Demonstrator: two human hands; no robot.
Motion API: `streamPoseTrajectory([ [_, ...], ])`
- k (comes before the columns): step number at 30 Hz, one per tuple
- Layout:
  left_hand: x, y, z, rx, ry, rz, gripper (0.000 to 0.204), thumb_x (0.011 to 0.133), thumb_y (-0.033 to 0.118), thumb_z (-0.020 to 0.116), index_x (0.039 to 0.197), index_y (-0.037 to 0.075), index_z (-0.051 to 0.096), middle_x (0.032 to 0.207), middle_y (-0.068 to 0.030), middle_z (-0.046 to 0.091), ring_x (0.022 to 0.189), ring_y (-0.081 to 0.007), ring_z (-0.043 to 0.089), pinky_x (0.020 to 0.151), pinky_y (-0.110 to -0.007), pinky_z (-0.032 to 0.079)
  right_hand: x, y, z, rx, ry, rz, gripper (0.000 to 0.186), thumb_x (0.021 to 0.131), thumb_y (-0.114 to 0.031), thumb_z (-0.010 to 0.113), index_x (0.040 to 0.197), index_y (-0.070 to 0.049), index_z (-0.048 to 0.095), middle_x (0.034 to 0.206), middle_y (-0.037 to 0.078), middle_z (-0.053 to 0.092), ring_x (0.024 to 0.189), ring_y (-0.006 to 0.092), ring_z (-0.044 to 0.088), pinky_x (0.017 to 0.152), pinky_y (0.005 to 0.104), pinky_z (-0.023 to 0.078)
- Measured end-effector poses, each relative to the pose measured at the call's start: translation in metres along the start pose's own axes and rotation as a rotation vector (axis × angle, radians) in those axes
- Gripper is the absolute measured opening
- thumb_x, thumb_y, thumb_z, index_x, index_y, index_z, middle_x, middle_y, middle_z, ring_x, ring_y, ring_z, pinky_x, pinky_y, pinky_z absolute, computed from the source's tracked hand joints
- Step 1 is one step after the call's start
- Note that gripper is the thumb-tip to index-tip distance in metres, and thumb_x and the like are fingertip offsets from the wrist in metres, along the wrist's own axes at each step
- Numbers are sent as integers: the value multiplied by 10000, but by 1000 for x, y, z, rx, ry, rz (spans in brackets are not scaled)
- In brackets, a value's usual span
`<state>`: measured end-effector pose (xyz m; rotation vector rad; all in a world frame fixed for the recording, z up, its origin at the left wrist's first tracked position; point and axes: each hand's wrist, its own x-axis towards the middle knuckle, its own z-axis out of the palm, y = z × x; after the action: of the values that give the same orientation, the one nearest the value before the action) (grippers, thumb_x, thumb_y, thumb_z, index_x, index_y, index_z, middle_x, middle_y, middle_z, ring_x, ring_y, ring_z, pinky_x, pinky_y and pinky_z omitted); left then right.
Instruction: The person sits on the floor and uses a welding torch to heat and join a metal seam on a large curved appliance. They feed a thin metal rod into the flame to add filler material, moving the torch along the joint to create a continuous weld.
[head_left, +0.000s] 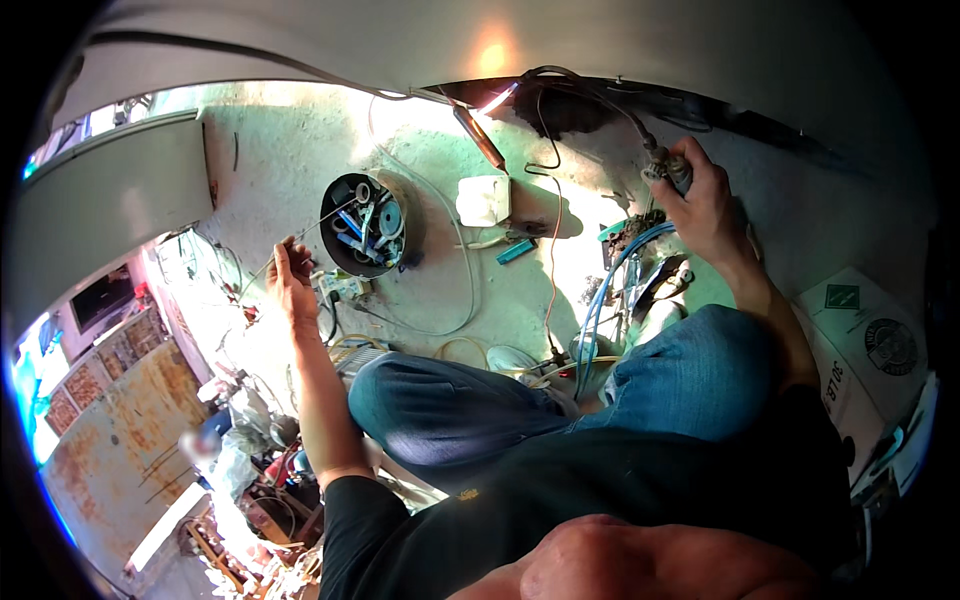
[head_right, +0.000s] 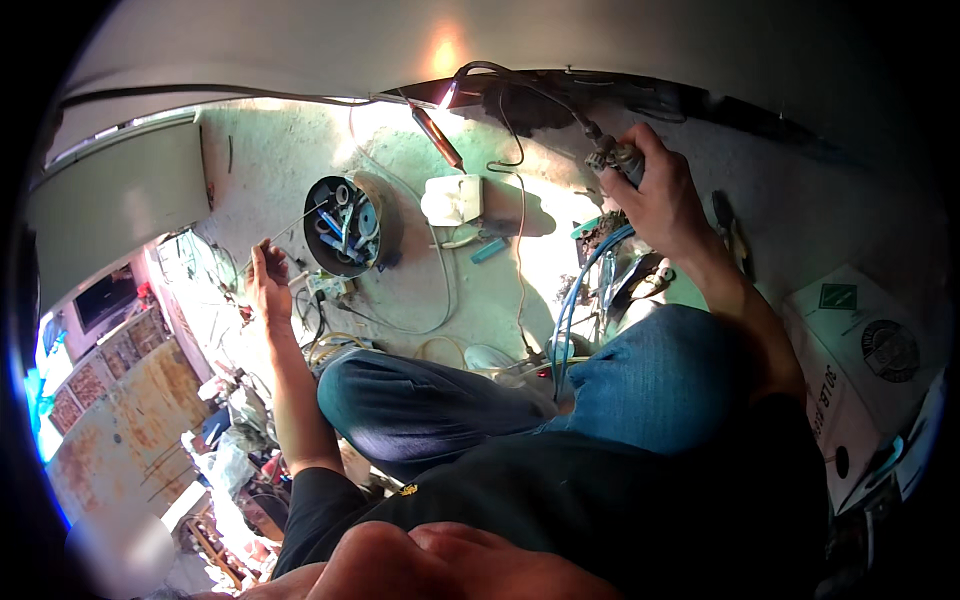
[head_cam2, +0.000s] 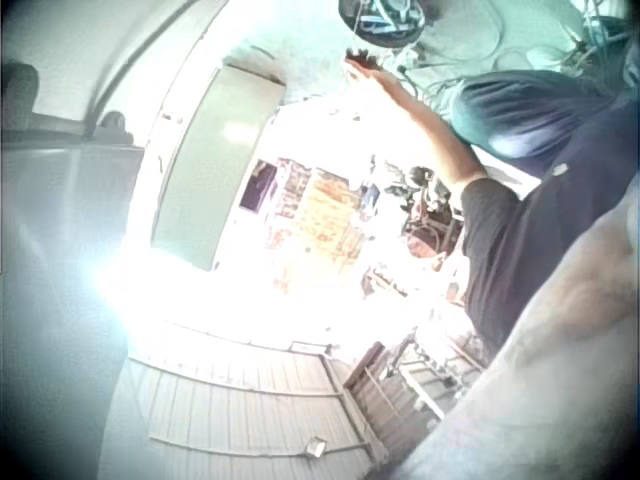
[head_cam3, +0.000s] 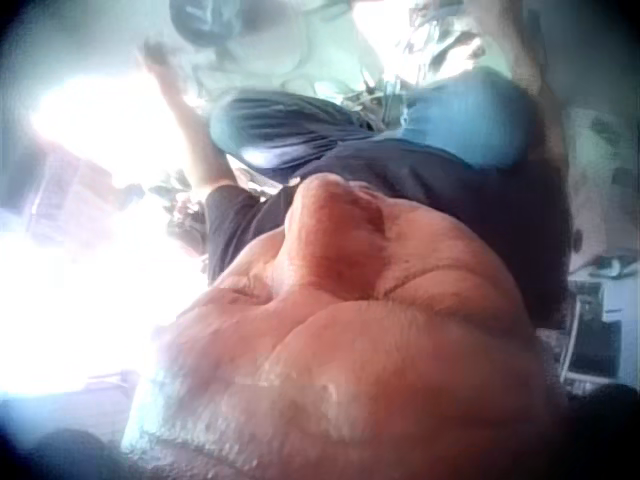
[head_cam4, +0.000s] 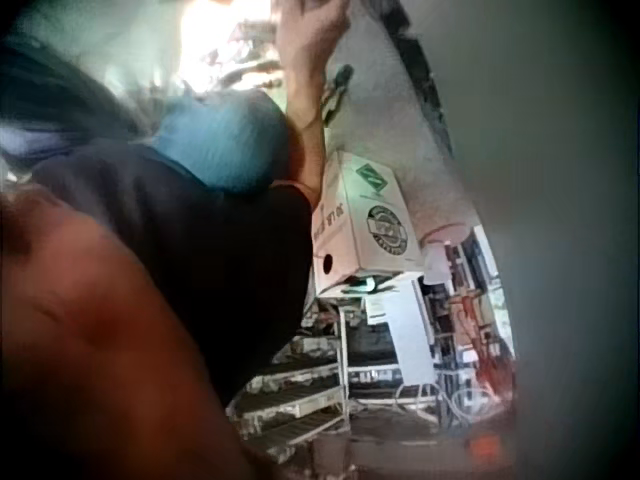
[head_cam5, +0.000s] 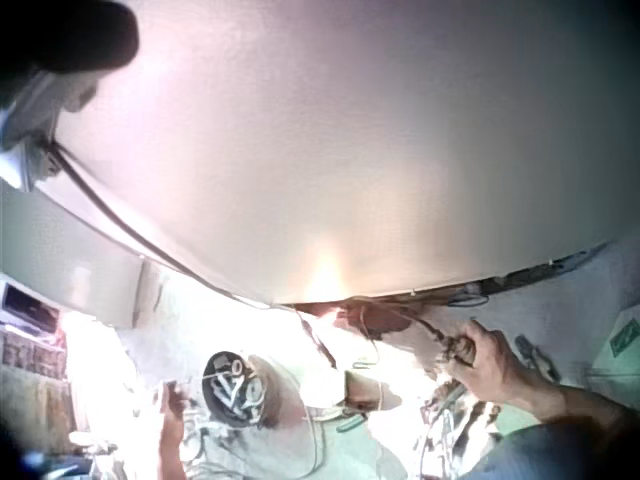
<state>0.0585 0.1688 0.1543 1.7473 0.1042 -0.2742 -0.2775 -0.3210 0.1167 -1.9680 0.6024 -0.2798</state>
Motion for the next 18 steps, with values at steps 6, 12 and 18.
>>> streamPoseTrajectory([
  [6,33,-41,-14,34,-261,-136,328,1043,328,596,1079,16,691,830,-11,691,740,-99,644,670,-220,486,8,-72,-21,-58,-88,-67,184,929,-141,703,945,-32,556,741,4,558,703,82,495,675,266,436],
  [12,67,-98,-26,163,-483,-359,323,1044,354,584,1004,55,700,787,20,675,699,-74,622,647,-218,477,26,-120,-1,-163,-167,17,180,932,-145,716,950,-39,571,786,-33,568,742,61,502,702,249,438],
  [18,81,-158,-11,150,-623,-335,333,1043,350,583,928,54,683,718,17,643,619,-80,582,589,-235,455,27,-160,17,-442,-98,-14,244,901,-157,773,997,-33,585,810,-36,591,739,56,514,700,244,456],
])
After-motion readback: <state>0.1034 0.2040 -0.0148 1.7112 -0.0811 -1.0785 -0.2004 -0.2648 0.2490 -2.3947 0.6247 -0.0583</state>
